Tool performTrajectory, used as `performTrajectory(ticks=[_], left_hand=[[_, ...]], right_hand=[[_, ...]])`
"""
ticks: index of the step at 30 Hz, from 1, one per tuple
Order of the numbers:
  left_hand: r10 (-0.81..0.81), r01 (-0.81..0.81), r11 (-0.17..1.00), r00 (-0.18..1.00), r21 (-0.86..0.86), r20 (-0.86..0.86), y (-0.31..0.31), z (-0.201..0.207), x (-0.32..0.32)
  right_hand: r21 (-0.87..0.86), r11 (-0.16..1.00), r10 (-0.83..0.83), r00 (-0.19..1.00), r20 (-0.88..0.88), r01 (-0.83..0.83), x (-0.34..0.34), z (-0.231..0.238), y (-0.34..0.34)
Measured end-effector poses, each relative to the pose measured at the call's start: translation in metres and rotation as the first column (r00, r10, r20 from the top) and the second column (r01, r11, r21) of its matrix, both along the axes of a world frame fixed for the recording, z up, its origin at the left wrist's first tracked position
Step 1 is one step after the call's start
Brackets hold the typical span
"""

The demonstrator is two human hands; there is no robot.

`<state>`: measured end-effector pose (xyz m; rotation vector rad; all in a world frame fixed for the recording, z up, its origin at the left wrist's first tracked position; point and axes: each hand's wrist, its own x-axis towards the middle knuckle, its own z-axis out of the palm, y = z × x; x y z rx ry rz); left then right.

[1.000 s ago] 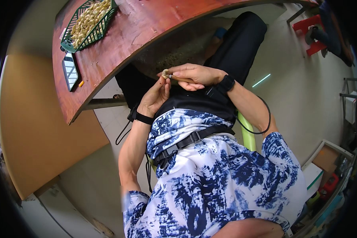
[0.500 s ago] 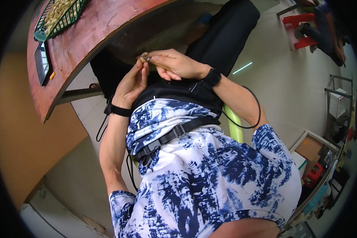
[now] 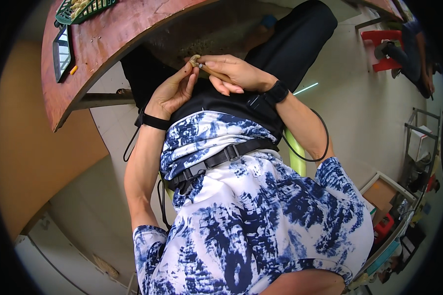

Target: Shelling nuts using a hand-held cracking tool at a table.

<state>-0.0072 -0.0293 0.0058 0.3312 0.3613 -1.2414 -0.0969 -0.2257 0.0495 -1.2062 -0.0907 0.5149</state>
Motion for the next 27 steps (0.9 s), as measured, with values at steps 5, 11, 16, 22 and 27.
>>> performTrajectory(ticks=[5,11,16,22,27], left_hand=[[-0.037,0.037,0.999,0.999,-0.024,-0.013,-0.001,-0.001,-0.003],[-0.03,0.03,0.999,0.999,-0.032,0.019,0.001,0.001,-0.003],[0.004,-0.004,1.0,1.0,-0.003,0.018,-0.005,0.005,-0.001],[0.061,-0.061,0.997,0.998,0.037,0.005,-0.002,0.003,-0.001],[0.053,-0.051,0.996,0.998,0.066,-0.025,-0.004,0.007,0.002]], right_hand=[[0.058,0.998,0.016,1.0,-0.015,-0.015,-0.006,0.006,-0.003],[-0.03,0.999,-0.042,0.999,0.03,0.043,-0.005,0.006,0.004],[-0.098,0.986,-0.122,0.988,0.099,0.131,-0.006,0.0,0.006],[-0.083,0.979,-0.181,0.982,0.051,0.184,-0.003,-0.002,0.013],[-0.075,0.972,-0.221,0.975,0.029,0.222,0.001,-0.01,0.014]])
